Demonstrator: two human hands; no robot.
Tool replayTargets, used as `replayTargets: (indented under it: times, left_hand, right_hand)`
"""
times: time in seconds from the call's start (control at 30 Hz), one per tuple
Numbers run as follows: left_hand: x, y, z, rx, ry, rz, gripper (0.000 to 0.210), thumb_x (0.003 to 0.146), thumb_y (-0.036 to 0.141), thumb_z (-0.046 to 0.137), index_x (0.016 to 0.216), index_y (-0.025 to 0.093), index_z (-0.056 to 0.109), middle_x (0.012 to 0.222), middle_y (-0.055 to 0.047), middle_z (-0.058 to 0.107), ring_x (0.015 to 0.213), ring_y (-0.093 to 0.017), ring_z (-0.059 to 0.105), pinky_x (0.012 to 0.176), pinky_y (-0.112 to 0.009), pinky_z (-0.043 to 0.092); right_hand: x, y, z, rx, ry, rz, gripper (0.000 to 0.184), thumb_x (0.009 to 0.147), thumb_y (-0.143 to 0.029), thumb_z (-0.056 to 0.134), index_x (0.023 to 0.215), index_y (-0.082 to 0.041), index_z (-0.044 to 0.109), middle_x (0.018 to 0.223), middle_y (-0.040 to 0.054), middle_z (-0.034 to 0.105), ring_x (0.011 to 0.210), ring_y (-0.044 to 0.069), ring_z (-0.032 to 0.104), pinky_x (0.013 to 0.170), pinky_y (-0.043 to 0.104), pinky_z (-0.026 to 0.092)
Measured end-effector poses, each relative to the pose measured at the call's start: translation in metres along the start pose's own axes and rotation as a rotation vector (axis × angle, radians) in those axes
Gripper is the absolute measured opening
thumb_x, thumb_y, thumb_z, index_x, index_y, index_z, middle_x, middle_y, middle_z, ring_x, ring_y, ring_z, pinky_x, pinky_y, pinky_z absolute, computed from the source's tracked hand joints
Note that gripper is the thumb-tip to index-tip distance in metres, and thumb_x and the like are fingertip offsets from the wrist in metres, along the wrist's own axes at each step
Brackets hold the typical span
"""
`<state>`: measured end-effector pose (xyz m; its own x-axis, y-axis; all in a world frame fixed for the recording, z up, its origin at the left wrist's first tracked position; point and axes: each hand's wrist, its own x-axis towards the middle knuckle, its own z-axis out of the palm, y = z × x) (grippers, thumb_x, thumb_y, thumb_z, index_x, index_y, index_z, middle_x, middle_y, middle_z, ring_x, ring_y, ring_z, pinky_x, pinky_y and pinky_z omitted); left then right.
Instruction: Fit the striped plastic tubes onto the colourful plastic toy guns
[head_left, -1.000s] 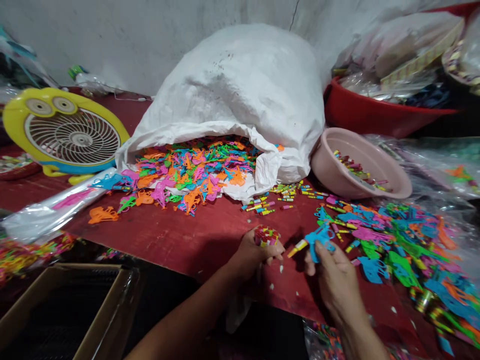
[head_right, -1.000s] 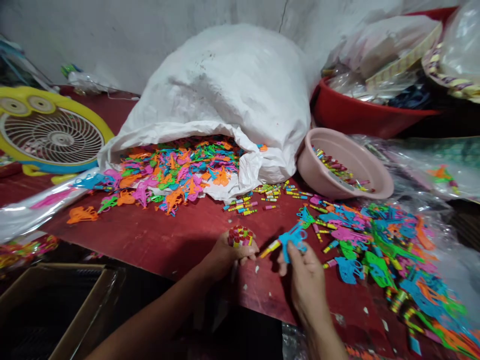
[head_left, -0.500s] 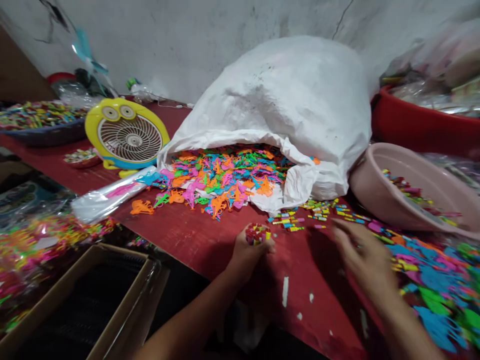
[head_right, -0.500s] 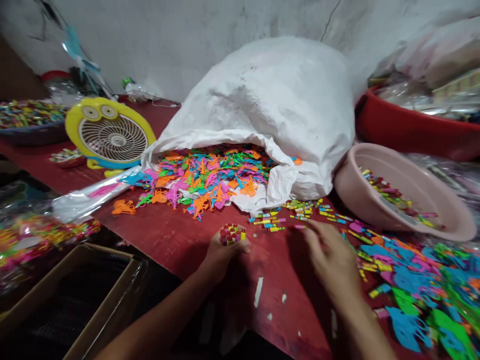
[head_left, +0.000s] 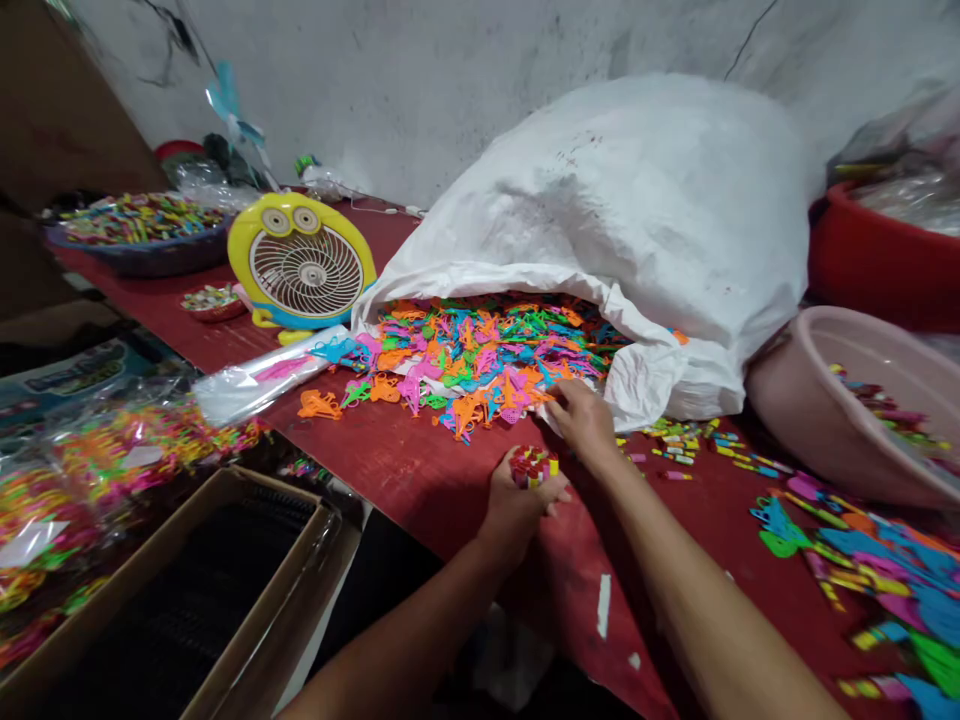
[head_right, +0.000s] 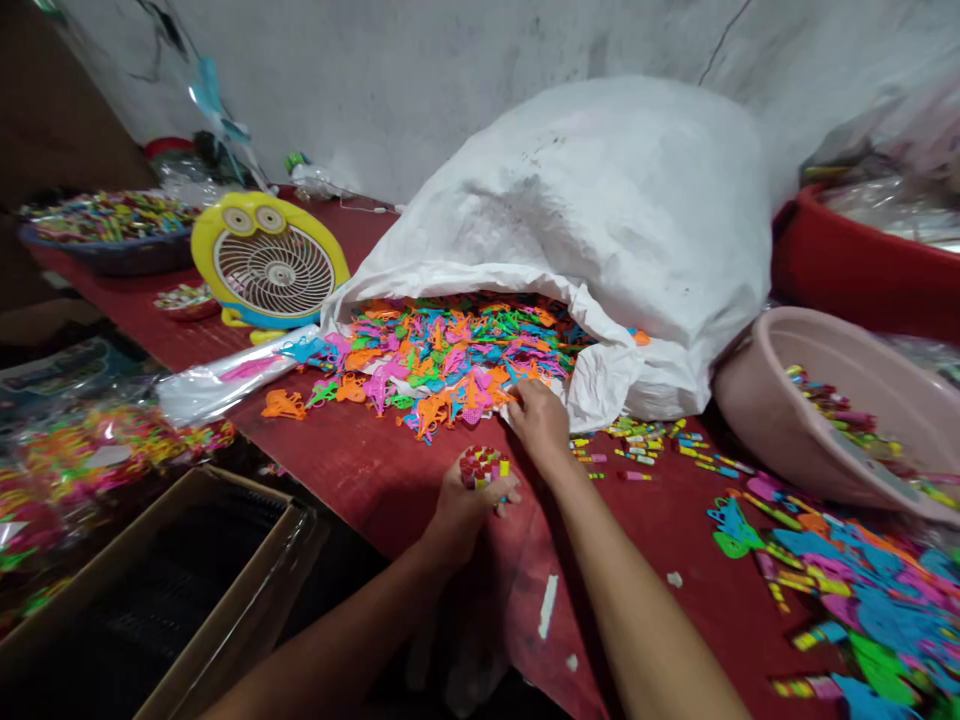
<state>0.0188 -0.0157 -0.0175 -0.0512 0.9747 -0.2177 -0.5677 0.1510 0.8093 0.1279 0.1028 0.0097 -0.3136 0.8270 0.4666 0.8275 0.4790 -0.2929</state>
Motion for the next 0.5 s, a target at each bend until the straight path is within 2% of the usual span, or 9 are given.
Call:
replayTargets:
  times: [0.13,0.23,0.33,0.4,0.5]
  left_hand:
    - [-0.001,0.001,-0.001,-0.059,0.052,0.026,0.039,0.061,0.026,0.081,0.086,0.014,0.054,0.067,-0.001,0.064,0.052,-0.011,0.058,0.044,-0.019,0.040]
    - [-0.003,0.001,0.000,-0.076,0.081,0.040,0.041,0.061,0.026,0.081,0.090,0.014,0.054,0.067,0.000,0.063,0.056,-0.013,0.061,0.045,-0.019,0.041]
    - [-0.007,0.001,0.003,-0.061,0.069,0.019,0.040,0.061,0.027,0.082,0.089,0.014,0.056,0.067,0.000,0.064,0.056,-0.013,0.061,0.045,-0.019,0.041]
    - [-0.009,0.001,0.007,-0.063,0.033,-0.005,0.038,0.061,0.028,0.082,0.086,0.014,0.057,0.067,-0.002,0.065,0.056,-0.014,0.061,0.045,-0.020,0.040]
    - [-0.012,0.000,0.014,-0.075,-0.023,-0.036,0.033,0.062,0.029,0.080,0.081,0.013,0.059,0.064,-0.002,0.064,0.052,-0.012,0.056,0.044,-0.020,0.039]
  right_hand:
    - [-0.043,0.003,-0.040,0.000,0.063,0.010,0.015,0.092,-0.024,0.053,0.096,-0.018,0.066,0.091,0.0087,0.065,0.086,0.022,0.059,0.075,0.033,0.043]
    - [-0.079,0.002,-0.061,0.166,0.089,0.053,0.014,0.093,-0.025,0.054,0.098,-0.019,0.066,0.091,0.0066,0.066,0.087,0.021,0.061,0.077,0.032,0.045]
    - [-0.113,0.001,-0.072,0.298,0.074,0.146,0.012,0.093,-0.028,0.058,0.098,-0.021,0.066,0.089,0.0040,0.066,0.082,0.019,0.062,0.074,0.030,0.047]
    - [-0.131,-0.003,-0.076,0.288,0.047,0.174,0.012,0.094,-0.028,0.057,0.099,-0.021,0.066,0.089,0.0038,0.066,0.081,0.018,0.062,0.072,0.029,0.047]
    - [-0.151,-0.015,-0.079,0.194,-0.006,0.141,0.014,0.095,-0.029,0.055,0.103,-0.021,0.065,0.091,0.0051,0.064,0.082,0.019,0.062,0.072,0.030,0.047]
